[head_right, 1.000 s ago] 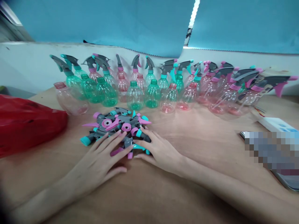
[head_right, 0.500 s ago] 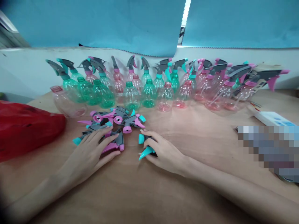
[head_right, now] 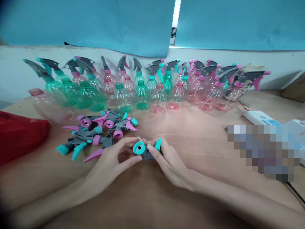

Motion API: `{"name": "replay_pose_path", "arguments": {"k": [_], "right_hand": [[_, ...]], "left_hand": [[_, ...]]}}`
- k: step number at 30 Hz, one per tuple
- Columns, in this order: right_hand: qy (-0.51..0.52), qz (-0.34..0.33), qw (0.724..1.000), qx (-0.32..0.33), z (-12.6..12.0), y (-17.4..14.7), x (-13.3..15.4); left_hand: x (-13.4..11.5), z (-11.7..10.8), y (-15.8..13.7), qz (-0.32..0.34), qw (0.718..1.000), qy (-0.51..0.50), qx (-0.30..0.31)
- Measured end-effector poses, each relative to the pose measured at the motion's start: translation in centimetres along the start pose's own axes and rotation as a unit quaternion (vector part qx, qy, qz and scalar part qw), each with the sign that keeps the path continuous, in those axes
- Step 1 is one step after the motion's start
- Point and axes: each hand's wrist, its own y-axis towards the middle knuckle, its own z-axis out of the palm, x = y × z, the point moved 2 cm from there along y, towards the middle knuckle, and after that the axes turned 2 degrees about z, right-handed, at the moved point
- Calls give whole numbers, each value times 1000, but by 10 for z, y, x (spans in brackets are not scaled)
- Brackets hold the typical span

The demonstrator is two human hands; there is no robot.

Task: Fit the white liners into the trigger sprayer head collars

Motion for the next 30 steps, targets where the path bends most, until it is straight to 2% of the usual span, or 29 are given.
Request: {"name": "replay_pose_path", "arguments": {"k": [3, 8, 11, 16, 18, 24, 30], "right_hand": [[6, -13, 1000, 3, -1, -9, -2], [-24, -13, 1000, 14, -11, -15, -9], [-63, 17, 998, 7, -22, -10, -18], [-101, 14, 994, 36, -33, -1, -26], [-110, 7, 993, 37, -32, 0, -26], [-100, 2, 994, 45, -26, 0, -25], [-38, 26, 997, 54, -26, 1, -19]], "left_hand": [[5, 11, 4, -33, 995, -96, -13], [1, 21, 12, -52, 994, -99, -20], [-10, 23, 16, 2, 998, -52, -19], [-20, 26, 18, 173, 984, -19, -33], [-18, 28, 19, 191, 981, -7, -29], [-9, 31, 18, 149, 986, 67, -8], [-1, 36, 19, 30, 991, 127, 15]]}}
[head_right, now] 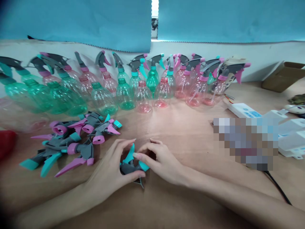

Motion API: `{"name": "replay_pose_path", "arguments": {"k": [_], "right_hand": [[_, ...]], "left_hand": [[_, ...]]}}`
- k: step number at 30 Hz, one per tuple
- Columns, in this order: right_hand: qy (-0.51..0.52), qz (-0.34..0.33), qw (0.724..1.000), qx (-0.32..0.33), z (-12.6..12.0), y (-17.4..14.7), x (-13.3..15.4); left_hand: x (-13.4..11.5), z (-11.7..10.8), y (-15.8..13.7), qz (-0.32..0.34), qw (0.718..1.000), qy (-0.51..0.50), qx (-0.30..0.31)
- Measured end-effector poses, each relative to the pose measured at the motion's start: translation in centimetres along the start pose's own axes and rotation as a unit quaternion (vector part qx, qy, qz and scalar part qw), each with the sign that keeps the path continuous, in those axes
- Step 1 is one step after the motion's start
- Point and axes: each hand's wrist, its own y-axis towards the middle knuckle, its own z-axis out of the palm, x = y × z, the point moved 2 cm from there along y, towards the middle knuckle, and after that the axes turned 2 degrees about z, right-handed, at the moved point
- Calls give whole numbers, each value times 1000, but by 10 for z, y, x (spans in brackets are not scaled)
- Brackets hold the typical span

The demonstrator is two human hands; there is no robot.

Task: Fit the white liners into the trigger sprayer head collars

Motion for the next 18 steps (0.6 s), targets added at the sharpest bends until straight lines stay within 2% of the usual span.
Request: {"name": "replay_pose_path", "arguments": {"k": [4, 10, 15, 18], "right_hand": [[38, 17, 999, 1, -4, -4, 4], [132, 25, 991, 24, -5, -7, -4], [211, 34, 977, 13, 4, -4, -11], [224, 38, 974, 5, 10, 1, -9]], "left_hand": [[1, -1, 0, -12, 999, 31, 6], [-7, -9, -4, 127, 978, 157, -43], [-8, -10, -3, 82, 986, 146, -8], [-5, -11, -1, 59, 990, 128, 4]]}}
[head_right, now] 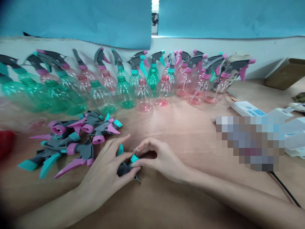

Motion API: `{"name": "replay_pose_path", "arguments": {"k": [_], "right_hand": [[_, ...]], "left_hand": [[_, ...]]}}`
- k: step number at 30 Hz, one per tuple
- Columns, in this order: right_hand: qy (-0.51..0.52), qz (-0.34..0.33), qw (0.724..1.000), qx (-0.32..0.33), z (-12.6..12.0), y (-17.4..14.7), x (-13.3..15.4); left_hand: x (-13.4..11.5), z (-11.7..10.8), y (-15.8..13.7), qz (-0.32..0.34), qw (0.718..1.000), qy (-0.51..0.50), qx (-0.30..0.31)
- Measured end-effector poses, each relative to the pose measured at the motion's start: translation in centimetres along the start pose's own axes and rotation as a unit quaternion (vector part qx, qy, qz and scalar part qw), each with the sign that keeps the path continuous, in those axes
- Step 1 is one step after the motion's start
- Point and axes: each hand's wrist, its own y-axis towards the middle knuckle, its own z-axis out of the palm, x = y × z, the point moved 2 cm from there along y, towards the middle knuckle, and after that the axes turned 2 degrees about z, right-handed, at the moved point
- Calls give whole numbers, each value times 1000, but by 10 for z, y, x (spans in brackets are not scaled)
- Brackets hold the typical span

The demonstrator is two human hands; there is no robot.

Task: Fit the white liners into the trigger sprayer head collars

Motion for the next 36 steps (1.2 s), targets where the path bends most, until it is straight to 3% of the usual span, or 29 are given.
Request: {"name": "replay_pose_path", "arguments": {"k": [5, 9, 11, 17, 20, 23, 27, 36], "right_hand": [[-41, -14, 999, -10, -6, 18, 20], [-88, -29, 996, 1, -22, 34, 55], [-128, -32, 991, 12, -27, 37, 71], [-323, -68, 941, 73, -24, 24, 84], [-353, -82, 928, 92, -16, 16, 85], [-344, -50, 930, 115, -12, 13, 85], [-258, -14, 955, 145, -12, 14, 76], [-102, 18, 982, 160, -7, 16, 56]], "left_hand": [[8, -7, 3, 5, 998, -47, -40], [7, -17, 2, 87, 988, 3, -125], [6, -19, 1, 130, 982, 3, -137], [8, -11, -3, 196, 976, -29, -93], [8, -8, -1, 226, 964, -11, -139], [7, -7, 1, 227, 955, 23, -187], [8, -7, 1, 174, 962, 56, -203], [14, -8, 4, 155, 978, 1, -140]]}}
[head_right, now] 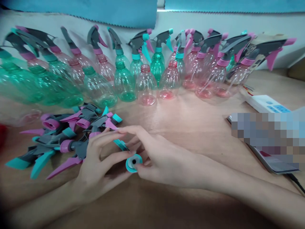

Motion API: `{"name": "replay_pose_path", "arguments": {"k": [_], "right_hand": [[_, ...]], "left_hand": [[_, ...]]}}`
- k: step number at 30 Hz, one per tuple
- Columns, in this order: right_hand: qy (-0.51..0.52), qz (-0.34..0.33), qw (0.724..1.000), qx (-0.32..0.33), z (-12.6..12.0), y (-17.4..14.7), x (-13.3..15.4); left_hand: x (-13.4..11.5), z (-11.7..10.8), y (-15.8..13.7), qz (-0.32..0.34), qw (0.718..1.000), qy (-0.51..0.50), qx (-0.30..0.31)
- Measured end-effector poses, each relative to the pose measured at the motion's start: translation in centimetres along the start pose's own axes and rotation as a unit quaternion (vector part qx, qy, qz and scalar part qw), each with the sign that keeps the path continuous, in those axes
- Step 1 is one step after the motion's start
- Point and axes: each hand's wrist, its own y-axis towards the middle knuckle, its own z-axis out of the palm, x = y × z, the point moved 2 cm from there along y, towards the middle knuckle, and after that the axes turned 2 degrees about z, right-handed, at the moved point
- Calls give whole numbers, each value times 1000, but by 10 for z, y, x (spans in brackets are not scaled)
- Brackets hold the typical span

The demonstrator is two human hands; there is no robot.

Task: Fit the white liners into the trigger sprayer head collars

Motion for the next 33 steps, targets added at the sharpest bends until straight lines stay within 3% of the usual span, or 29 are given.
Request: {"name": "replay_pose_path", "arguments": {"k": [9, 16, 28, 33], "right_hand": [[73, 5, 997, -18, 0, 3, -12], [-88, 9, 994, -66, -2, 2, -10], [-157, 29, 975, -154, 15, 0, -12], [-194, 28, 967, -161, 17, 0, -7]], "left_hand": [[2, 4, 1, -51, 995, -74, 48], [5, 6, 4, -61, 987, -128, 70], [4, 6, 4, -53, 991, -94, 79], [5, 6, 5, -57, 988, -108, 90]]}}
